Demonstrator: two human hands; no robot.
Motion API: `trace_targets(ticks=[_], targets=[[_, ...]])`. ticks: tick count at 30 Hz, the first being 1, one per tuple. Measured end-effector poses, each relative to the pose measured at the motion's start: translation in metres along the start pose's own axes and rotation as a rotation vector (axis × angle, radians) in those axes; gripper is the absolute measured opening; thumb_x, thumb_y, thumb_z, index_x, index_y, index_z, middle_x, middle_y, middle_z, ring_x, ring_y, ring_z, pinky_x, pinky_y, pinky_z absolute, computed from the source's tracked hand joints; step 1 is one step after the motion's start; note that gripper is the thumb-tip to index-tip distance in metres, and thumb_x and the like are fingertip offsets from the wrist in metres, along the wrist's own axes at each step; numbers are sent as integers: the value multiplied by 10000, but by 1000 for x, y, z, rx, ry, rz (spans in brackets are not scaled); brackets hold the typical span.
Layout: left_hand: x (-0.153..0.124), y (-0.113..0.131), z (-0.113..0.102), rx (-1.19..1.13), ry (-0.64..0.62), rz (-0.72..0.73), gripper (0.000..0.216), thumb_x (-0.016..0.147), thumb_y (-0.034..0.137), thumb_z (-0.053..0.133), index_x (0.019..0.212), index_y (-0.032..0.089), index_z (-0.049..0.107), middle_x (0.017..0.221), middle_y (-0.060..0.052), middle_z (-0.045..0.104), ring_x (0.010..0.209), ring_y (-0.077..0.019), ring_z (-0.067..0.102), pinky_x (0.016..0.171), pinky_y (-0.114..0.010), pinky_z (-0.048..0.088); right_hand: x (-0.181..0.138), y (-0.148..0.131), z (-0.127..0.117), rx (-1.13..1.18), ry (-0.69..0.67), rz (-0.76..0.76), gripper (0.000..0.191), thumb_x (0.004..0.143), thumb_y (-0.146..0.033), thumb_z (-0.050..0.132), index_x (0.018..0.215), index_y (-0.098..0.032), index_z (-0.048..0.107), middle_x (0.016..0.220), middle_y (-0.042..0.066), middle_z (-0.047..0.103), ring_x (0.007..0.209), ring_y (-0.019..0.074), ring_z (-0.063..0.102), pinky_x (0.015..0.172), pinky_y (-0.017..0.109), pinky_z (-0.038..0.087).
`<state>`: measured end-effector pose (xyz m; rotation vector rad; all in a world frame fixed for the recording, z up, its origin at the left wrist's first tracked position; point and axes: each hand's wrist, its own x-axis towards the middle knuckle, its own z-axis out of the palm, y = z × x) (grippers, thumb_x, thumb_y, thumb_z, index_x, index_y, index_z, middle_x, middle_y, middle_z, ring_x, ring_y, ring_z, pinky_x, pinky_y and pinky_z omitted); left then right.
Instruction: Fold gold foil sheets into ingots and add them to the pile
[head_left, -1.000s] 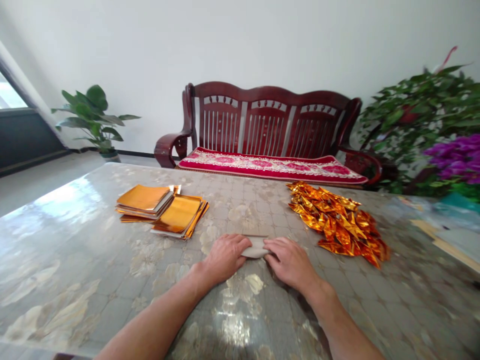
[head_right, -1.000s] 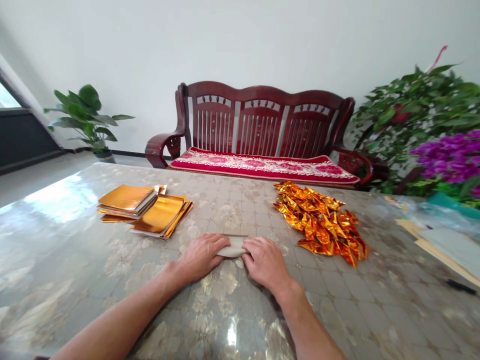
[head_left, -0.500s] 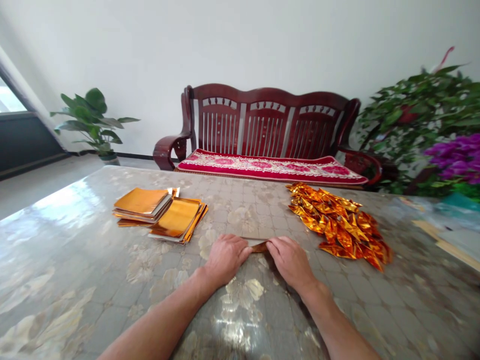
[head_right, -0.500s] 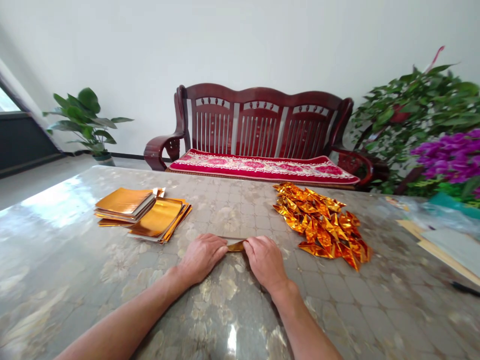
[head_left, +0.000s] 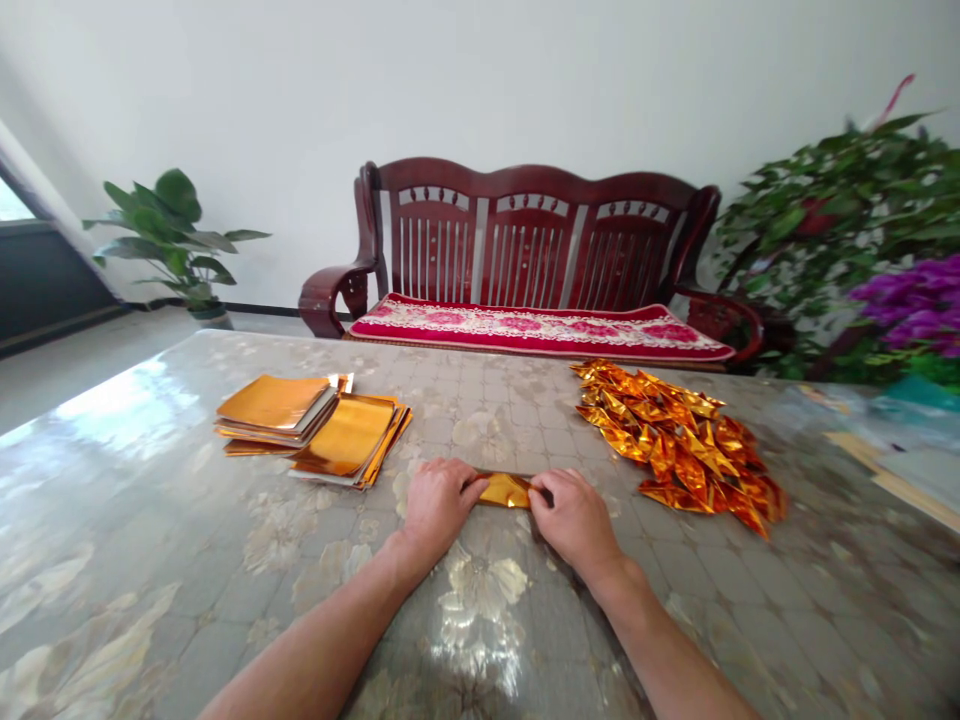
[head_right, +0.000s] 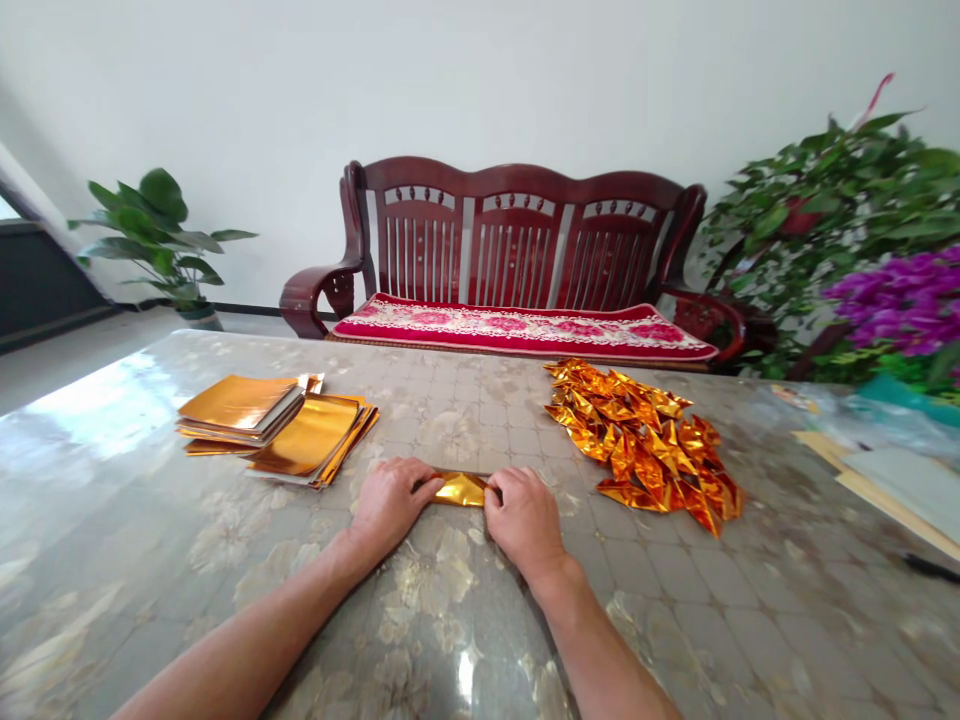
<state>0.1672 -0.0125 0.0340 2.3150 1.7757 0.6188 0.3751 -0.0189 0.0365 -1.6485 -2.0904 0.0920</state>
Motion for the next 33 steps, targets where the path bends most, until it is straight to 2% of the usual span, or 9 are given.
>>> trace_targets(ticks=[5, 11, 15, 19, 22, 33], targets=[[1, 3, -2, 38, -9, -7, 255, 926, 389, 591, 772, 216, 700, 858, -23, 719, 859, -196, 631, 751, -310, 374, -1, -1, 3, -2, 11, -43, 175, 824, -83, 538, 756, -211, 635, 824, 31, 676, 859, 199, 578, 773, 280, 394], [1, 5, 0, 10, 7, -15, 154, 868, 340, 658, 781, 220, 697, 852, -15, 709, 862, -200, 624, 777, -317, 388, -1, -1, 7, -14, 35, -75, 222, 941, -194, 488, 751, -213, 602, 822, 50, 653, 854, 205, 566, 785, 296, 394], [1, 4, 1, -5, 3, -36, 108, 857, 300, 657, 792, 225, 701, 869, -16, 713, 875, -197, 626, 795, -315, 393, 0, -1, 11, -50, 51, -69, 195, 886, -142, 523, 715, -215, 583, 814, 50, 632, 841, 205, 553, 783, 297, 387], [1, 4, 1, 1, 4, -31, 168, 901, 325, 604, 803, 220, 693, 870, -26, 712, 884, -199, 630, 795, -316, 394, 1, 0, 12, -47, 47, -52, 167, 845, -118, 551, 714, -216, 580, 814, 42, 626, 847, 205, 548, 780, 293, 385], [2, 4, 1, 14, 9, -27, 189, 920, 326, 574, 805, 216, 677, 862, -29, 704, 883, -202, 630, 791, -317, 396, 1, 0, 12, -28, 41, -38, 157, 840, -118, 561, 719, -215, 587, 812, 39, 628, 847, 203, 553, 782, 293, 389], [2, 4, 3, 19, 12, -89, 86, 852, 296, 639, 821, 221, 667, 894, -37, 679, 898, -213, 616, 805, -323, 406, 1, 3, 15, -8, 64, -33, 170, 868, -133, 522, 735, -215, 586, 812, 37, 623, 841, 205, 550, 786, 300, 389]])
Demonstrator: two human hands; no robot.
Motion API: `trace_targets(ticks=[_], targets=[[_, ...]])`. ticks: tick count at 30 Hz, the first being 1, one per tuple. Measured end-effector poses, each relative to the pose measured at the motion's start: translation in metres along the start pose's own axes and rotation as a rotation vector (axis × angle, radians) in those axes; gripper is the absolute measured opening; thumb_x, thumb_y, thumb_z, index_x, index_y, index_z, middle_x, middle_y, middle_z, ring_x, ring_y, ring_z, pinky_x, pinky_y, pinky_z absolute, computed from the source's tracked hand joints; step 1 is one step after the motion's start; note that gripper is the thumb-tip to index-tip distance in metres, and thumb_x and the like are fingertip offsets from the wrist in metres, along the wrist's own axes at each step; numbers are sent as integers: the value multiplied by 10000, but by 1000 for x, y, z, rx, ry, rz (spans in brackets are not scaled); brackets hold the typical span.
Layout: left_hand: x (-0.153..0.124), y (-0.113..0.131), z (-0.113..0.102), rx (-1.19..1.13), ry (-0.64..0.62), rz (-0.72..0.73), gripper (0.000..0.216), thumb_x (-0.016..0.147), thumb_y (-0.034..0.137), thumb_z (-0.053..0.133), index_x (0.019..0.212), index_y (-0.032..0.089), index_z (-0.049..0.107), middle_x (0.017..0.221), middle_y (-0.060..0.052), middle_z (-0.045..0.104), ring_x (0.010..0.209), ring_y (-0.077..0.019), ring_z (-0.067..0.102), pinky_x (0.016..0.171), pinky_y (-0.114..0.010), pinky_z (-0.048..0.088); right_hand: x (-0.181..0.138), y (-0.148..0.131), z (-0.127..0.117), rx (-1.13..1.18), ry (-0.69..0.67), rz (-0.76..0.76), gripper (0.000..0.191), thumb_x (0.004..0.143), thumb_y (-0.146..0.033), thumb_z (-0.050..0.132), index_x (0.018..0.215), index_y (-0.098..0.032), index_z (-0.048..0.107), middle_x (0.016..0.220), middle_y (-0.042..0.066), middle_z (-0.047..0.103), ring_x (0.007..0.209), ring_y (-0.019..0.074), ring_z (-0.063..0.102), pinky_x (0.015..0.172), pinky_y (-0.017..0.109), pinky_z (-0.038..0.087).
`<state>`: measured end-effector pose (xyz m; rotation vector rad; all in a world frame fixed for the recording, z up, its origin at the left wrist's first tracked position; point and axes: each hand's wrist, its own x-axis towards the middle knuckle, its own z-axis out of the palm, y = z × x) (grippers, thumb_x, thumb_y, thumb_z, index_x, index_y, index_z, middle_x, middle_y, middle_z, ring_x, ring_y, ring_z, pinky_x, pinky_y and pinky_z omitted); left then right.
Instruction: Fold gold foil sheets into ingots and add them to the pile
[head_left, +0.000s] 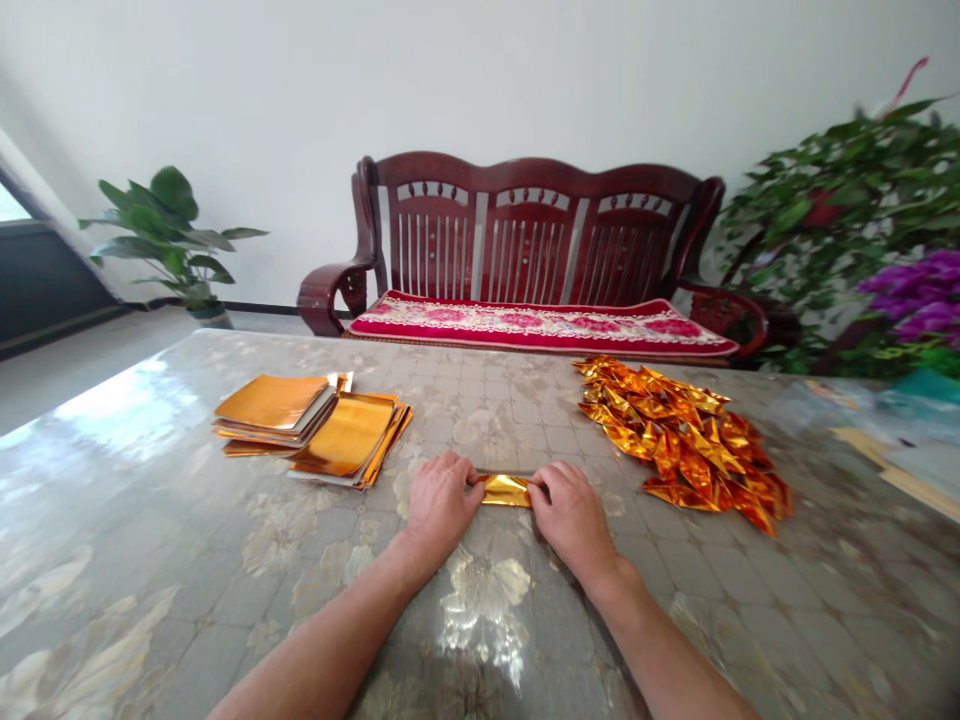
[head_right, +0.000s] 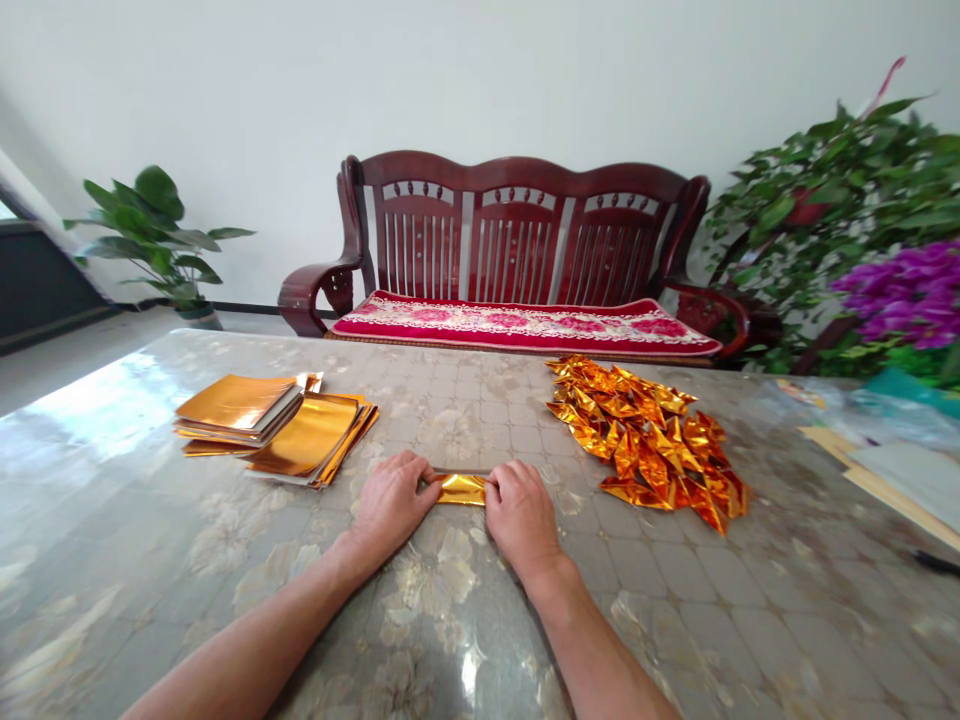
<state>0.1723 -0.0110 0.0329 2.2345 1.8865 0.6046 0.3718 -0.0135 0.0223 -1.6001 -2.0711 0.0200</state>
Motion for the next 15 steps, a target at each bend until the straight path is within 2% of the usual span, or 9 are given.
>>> trace_targets(ticks=[8, 15], targets=[[-2, -1, -2, -58, -26, -43, 99, 848, 291, 625, 797, 221, 674, 912, -29, 669, 909, -205, 619, 815, -322, 404, -1, -1, -1, -22, -22, -5, 160, 875, -138, 535, 742, -213, 585, 835, 39, 619, 852, 205, 545, 793, 299, 383], [-7, -1, -2, -62, -23, -22, 114, 864, 286, 605, 791, 220, 661, 935, -26, 643, 945, -217, 597, 832, -345, 398, 0, -2, -3, -26, -31, -28, 203, 950, -185, 465, 779, -211, 573, 861, 51, 612, 867, 206, 540, 819, 303, 379]])
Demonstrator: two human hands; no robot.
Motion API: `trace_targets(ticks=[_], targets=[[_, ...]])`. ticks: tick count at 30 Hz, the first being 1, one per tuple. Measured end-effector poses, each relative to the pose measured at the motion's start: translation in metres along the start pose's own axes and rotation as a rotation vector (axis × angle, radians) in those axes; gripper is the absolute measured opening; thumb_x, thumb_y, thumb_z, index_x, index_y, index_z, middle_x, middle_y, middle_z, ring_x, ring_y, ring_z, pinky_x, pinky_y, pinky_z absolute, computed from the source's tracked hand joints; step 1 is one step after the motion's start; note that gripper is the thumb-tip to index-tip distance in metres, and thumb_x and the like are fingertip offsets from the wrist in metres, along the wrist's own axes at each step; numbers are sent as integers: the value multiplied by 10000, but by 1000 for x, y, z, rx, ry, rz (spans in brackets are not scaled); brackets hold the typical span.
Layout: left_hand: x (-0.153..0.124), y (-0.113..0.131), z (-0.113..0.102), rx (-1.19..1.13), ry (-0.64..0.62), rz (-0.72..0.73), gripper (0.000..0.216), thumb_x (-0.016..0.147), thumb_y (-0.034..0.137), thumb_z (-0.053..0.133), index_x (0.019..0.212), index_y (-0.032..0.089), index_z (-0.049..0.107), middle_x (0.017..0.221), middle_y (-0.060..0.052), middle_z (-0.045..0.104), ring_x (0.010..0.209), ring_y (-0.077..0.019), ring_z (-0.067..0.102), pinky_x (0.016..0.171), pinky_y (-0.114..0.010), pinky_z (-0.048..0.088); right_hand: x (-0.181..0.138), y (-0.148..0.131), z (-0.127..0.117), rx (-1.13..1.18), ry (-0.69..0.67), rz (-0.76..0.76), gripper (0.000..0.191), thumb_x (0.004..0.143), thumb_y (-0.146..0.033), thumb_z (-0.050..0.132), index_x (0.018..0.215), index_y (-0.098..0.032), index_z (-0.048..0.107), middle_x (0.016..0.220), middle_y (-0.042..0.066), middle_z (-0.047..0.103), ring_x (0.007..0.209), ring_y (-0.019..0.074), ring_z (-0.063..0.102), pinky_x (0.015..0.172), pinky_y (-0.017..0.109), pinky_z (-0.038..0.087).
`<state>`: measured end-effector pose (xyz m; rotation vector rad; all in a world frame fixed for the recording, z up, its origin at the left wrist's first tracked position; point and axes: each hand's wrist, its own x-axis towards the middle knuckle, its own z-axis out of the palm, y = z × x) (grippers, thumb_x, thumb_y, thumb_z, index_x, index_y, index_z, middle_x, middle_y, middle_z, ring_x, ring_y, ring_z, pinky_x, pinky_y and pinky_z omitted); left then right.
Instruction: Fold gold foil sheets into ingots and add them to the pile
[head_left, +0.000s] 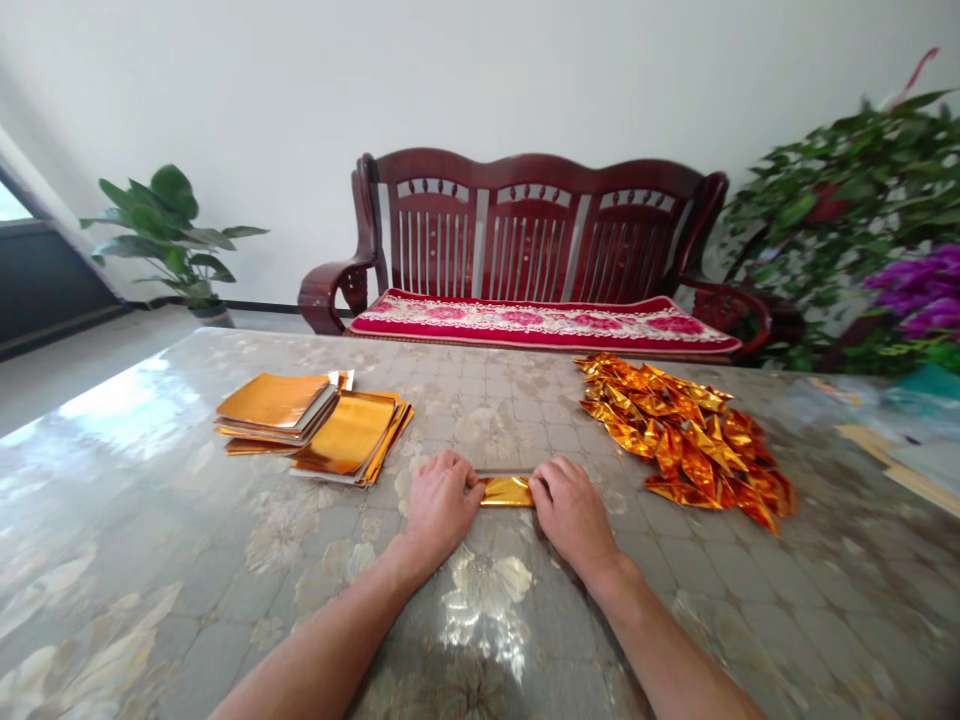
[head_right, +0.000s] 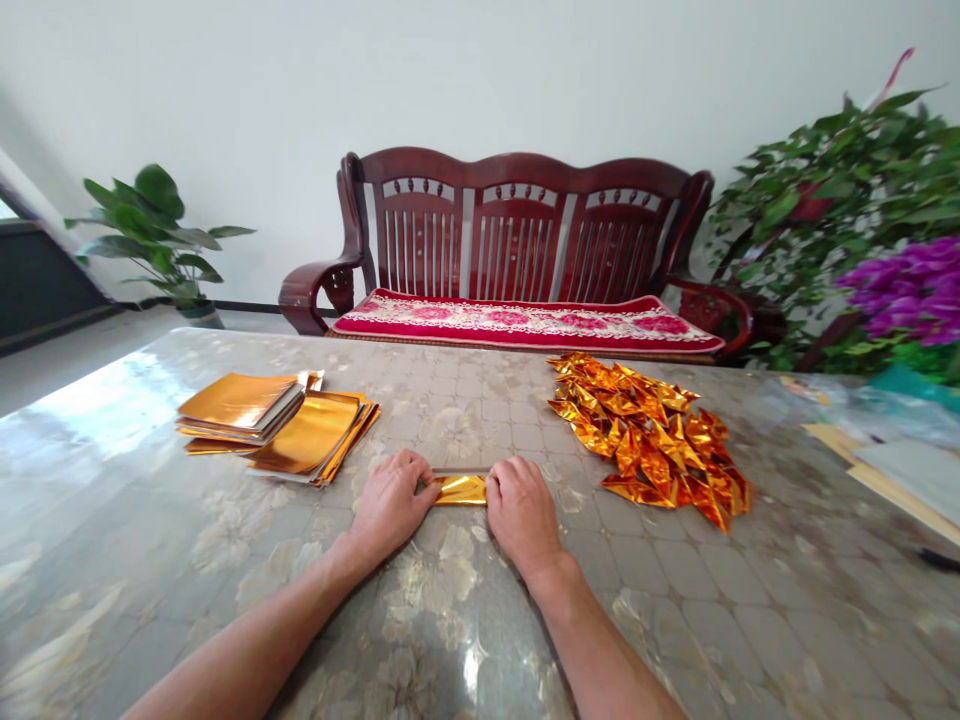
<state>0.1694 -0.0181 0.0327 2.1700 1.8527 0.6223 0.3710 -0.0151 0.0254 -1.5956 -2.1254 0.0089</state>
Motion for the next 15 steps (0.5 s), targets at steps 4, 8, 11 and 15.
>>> trace_targets(ticks=[4, 8, 11, 15], targets=[[-1, 1, -1, -28, 6, 22, 87, 842, 257, 627, 775, 210, 655, 966, -31, 634, 969, -220, 589, 865, -354, 394, 1, 0, 2, -20, 16, 7, 196, 932, -171, 482, 756, -212, 561, 844, 49, 603, 854, 205, 531, 804, 301, 372], [1, 0, -2, -57, -6, 7, 72, 806, 243, 670, 745, 203, 665, 946, -30, 634, 961, -211, 590, 896, -344, 389, 1, 2, 6, -32, 27, 20, 175, 872, -129, 530, 717, -211, 541, 820, 39, 588, 837, 202, 519, 777, 296, 361], [2, -2, -2, -57, -7, -10, 61, 790, 258, 696, 755, 209, 685, 953, -30, 634, 962, -214, 586, 916, -347, 384, 1, 2, 7, -34, 26, 24, 176, 849, -113, 543, 703, -211, 531, 813, 36, 581, 832, 201, 512, 767, 295, 356], [1, -3, -2, -52, 1, -12, 72, 812, 276, 685, 771, 217, 695, 970, -29, 636, 966, -212, 583, 931, -350, 381, 1, 3, 7, -34, 24, 20, 174, 852, -113, 537, 709, -210, 531, 818, 36, 577, 833, 201, 508, 771, 296, 356]])
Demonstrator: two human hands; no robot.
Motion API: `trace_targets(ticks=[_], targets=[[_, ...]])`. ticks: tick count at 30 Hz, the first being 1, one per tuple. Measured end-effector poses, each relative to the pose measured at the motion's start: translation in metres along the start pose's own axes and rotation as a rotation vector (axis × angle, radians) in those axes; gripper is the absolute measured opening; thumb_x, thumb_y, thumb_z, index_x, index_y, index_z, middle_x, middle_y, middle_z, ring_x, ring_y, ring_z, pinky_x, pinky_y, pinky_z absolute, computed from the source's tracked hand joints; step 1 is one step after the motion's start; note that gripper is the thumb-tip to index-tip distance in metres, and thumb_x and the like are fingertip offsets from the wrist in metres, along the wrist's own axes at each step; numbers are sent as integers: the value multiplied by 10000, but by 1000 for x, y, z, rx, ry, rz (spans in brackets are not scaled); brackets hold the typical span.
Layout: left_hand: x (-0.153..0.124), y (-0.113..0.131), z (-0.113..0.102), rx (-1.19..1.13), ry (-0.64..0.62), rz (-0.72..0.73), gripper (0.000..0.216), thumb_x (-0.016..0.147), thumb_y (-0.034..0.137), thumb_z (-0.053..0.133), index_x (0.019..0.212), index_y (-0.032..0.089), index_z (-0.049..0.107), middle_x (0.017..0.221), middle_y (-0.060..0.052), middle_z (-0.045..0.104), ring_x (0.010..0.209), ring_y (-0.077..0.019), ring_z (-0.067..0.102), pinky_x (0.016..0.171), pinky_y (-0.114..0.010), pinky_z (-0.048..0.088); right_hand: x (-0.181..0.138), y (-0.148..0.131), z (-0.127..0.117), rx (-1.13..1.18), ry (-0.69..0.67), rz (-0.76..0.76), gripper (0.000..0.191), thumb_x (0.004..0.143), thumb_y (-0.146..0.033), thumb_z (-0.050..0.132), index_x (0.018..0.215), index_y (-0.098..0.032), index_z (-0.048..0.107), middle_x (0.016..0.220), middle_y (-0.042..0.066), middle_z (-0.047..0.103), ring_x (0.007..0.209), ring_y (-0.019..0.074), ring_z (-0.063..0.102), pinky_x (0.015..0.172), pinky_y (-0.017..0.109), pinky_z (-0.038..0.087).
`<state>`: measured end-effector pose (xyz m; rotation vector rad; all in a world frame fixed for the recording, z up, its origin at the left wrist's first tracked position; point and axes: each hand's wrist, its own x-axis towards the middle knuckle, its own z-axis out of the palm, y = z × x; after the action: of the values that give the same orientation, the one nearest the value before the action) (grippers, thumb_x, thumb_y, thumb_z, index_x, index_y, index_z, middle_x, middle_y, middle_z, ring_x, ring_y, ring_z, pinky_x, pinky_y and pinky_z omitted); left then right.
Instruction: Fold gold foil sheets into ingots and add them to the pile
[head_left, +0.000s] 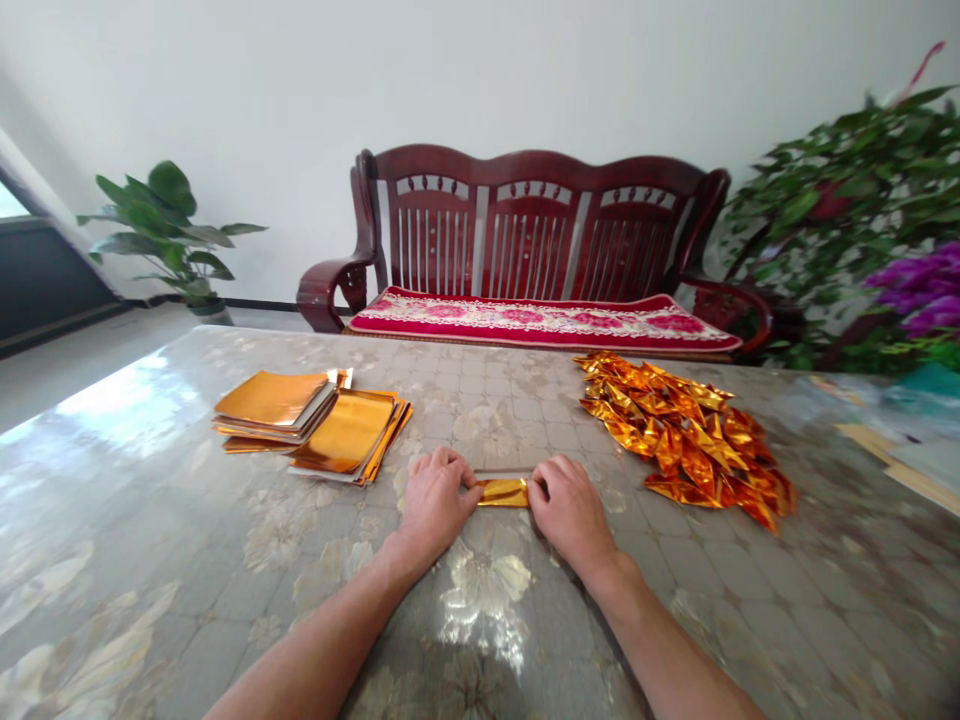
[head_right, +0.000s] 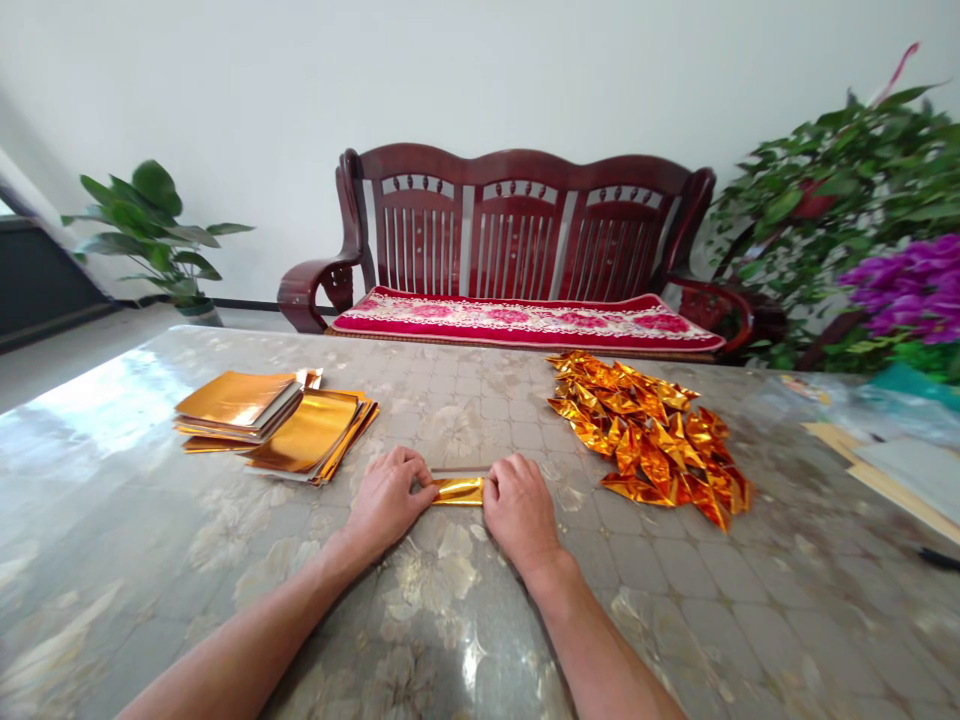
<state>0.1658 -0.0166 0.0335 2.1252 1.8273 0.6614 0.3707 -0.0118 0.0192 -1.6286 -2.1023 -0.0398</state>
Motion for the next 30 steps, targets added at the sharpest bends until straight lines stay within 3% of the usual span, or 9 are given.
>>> trace_targets(ticks=[6, 30], targets=[[0, 1, 1, 73, 28, 25, 156, 886, 277, 594, 767, 204, 664, 960, -39, 633, 940, -209, 582, 893, -350, 392, 1, 0, 1, -3, 13, -1, 169, 862, -138, 546, 711, -212, 532, 819, 36, 579, 828, 201, 509, 770, 299, 356], [-1, 4, 2, 114, 36, -13, 92, 849, 272, 626, 786, 214, 659, 978, -46, 600, 958, -214, 561, 906, -341, 397, 0, 2, 1, 27, 16, 15, 174, 862, -153, 553, 701, -217, 542, 810, 34, 583, 822, 202, 522, 764, 302, 373]])
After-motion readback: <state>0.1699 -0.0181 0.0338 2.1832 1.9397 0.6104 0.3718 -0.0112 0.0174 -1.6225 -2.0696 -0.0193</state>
